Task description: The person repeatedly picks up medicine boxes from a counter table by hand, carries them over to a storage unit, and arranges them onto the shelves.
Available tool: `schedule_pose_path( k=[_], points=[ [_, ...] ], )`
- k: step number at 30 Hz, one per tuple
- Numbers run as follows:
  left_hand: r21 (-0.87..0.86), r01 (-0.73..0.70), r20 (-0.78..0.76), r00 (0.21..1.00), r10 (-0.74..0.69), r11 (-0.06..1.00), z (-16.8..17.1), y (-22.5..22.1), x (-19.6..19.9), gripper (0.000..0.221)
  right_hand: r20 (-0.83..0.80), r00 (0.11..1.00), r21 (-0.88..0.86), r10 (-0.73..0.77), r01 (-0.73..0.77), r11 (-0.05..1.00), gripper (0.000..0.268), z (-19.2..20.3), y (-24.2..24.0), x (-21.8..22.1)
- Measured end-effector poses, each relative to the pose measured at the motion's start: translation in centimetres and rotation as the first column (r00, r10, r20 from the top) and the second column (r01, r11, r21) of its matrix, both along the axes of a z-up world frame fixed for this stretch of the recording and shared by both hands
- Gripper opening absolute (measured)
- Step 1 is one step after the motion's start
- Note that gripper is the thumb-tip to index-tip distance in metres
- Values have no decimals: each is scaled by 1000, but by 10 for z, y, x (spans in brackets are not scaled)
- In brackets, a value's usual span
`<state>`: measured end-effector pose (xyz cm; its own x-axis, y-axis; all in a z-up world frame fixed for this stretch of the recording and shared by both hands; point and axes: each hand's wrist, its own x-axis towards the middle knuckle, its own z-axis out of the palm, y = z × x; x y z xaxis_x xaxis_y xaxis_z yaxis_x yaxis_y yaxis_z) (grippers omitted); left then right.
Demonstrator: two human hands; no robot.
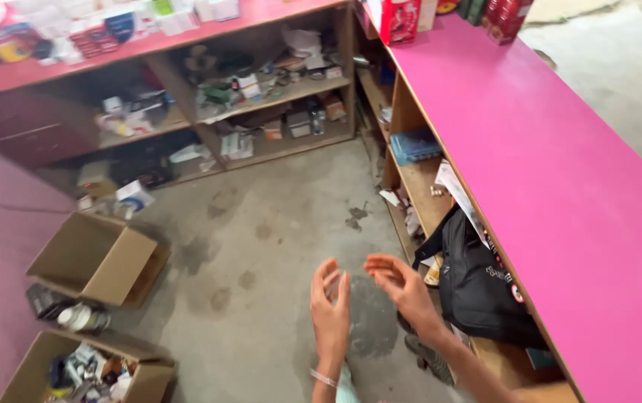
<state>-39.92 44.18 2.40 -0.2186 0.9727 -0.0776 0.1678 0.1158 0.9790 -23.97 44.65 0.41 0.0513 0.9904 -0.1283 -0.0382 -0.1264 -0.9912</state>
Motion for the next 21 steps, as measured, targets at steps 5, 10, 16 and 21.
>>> schedule_pose_path(
  k=[5, 10, 16, 21],
  points=[
    [73, 159, 49, 985, -163, 984, 11, 137, -11, 42, -25, 992, 77, -121, 123, 989, 33, 3, 122, -13],
    [63, 309, -14, 951, -309, 949, 22, 257, -1, 40, -54, 968, 52, -246, 248, 967, 32, 9, 215, -8],
    [84, 499, 0, 866, -501, 862, 22, 370, 47, 40, -67, 917, 41, -392, 395, 918, 35, 5, 307, 28],
    [92, 610, 0, 790, -613, 787, 10, 465, 108, 41, -72, 881, 54, -467, 471, 880, 38, -11, 390, 84]
  ],
)
